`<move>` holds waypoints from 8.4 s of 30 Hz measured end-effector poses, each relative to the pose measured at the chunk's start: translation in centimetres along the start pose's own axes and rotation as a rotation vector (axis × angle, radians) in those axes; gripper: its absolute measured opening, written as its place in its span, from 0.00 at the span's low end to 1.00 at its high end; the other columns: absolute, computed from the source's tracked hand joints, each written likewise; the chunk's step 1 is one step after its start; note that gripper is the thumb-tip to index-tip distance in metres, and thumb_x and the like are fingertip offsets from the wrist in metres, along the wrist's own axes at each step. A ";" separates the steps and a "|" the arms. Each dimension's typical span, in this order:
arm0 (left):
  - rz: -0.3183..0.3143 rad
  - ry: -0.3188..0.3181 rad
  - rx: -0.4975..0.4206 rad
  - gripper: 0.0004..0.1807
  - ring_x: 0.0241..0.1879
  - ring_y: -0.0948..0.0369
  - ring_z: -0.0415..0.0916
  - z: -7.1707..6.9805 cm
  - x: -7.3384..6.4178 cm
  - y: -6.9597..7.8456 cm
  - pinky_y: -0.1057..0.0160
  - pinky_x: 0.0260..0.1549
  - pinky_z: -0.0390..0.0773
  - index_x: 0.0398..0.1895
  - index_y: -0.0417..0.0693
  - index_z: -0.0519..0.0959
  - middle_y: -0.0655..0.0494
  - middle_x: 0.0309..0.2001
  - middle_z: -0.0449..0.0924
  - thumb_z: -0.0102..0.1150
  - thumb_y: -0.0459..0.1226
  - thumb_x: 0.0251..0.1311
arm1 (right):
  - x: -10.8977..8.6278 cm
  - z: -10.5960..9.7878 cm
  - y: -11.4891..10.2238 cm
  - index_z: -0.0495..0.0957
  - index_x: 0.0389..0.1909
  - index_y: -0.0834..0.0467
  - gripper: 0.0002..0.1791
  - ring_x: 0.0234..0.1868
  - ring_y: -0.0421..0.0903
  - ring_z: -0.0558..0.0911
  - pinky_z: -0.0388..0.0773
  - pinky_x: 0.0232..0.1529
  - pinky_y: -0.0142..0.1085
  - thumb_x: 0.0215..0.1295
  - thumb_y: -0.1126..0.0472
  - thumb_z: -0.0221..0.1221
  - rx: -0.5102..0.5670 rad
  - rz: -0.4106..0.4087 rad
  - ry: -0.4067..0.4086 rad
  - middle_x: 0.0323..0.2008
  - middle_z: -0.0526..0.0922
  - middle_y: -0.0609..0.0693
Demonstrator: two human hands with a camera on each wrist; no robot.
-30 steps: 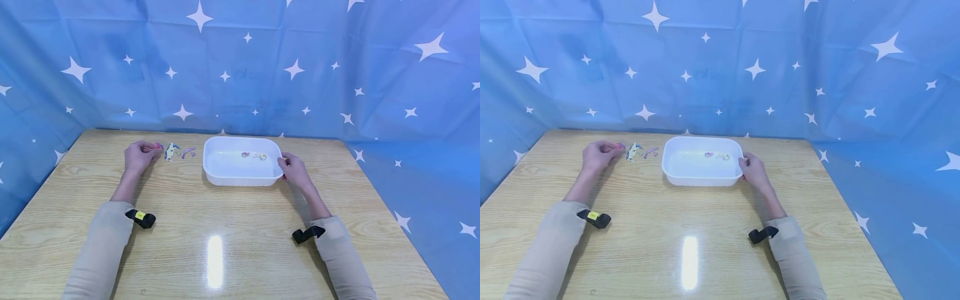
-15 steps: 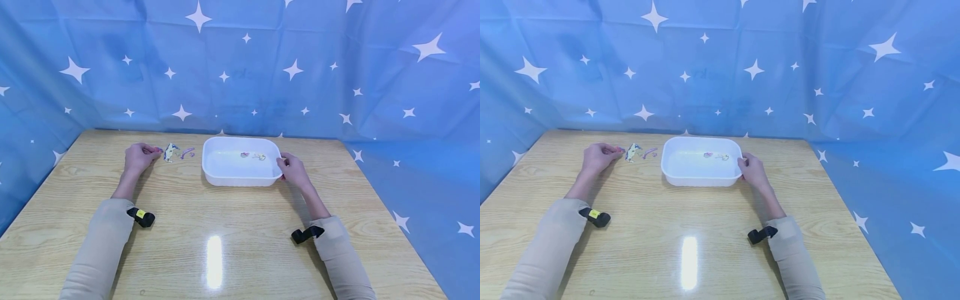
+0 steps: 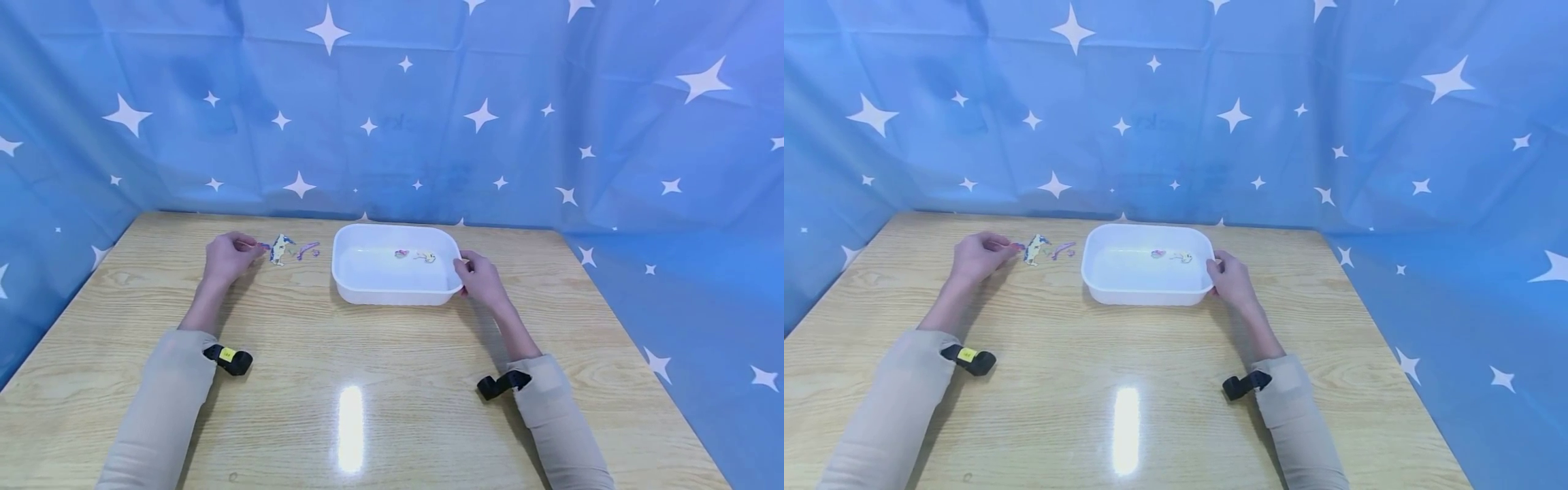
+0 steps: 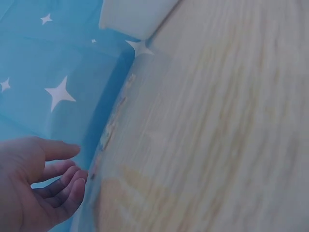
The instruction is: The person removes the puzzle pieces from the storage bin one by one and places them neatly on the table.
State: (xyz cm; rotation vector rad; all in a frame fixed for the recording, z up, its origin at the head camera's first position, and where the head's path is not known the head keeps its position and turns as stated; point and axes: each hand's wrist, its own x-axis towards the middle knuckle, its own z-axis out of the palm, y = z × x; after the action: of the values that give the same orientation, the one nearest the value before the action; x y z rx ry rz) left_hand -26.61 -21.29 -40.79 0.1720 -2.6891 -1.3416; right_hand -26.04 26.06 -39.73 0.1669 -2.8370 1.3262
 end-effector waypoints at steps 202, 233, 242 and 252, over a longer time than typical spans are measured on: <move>0.035 -0.039 0.068 0.15 0.45 0.45 0.75 -1.5 2.1 -1.6 0.56 0.42 0.75 0.52 0.27 0.77 0.33 0.47 0.78 0.58 0.30 0.67 | 0.0 0.0 0.3 0.69 0.67 0.68 0.24 0.21 0.51 0.79 0.80 0.23 0.40 0.79 0.56 0.49 -0.003 -0.031 -0.018 0.30 0.79 0.63; -0.011 -0.072 0.082 0.18 0.50 0.42 0.72 -1.8 2.3 -2.1 0.52 0.46 0.74 0.57 0.28 0.75 0.33 0.51 0.75 0.58 0.33 0.69 | 0.0 0.0 0.2 0.69 0.67 0.68 0.25 0.21 0.47 0.79 0.80 0.23 0.39 0.79 0.55 0.49 0.012 -0.019 -0.022 0.31 0.79 0.65; 0.042 -0.040 0.005 0.18 0.46 0.50 0.74 -2.1 1.9 -1.1 0.70 0.36 0.73 0.56 0.29 0.76 0.34 0.50 0.77 0.57 0.34 0.70 | 0.0 0.0 0.1 0.69 0.66 0.68 0.25 0.20 0.47 0.79 0.81 0.23 0.40 0.79 0.55 0.49 0.001 -0.025 -0.020 0.31 0.79 0.65; 0.129 -0.052 -0.048 0.17 0.43 0.53 0.74 -1.3 1.0 2.6 0.70 0.37 0.76 0.57 0.30 0.76 0.35 0.49 0.79 0.57 0.34 0.71 | -0.1 0.1 -0.1 0.70 0.66 0.68 0.24 0.21 0.50 0.79 0.81 0.24 0.41 0.79 0.57 0.49 0.003 -0.019 -0.012 0.30 0.78 0.62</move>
State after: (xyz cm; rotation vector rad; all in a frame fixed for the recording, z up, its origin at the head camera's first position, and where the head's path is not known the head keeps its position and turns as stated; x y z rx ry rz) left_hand -27.53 -20.94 -37.82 -0.0413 -2.6553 -1.3880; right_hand -25.95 25.92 -39.70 0.2025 -2.8360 1.3305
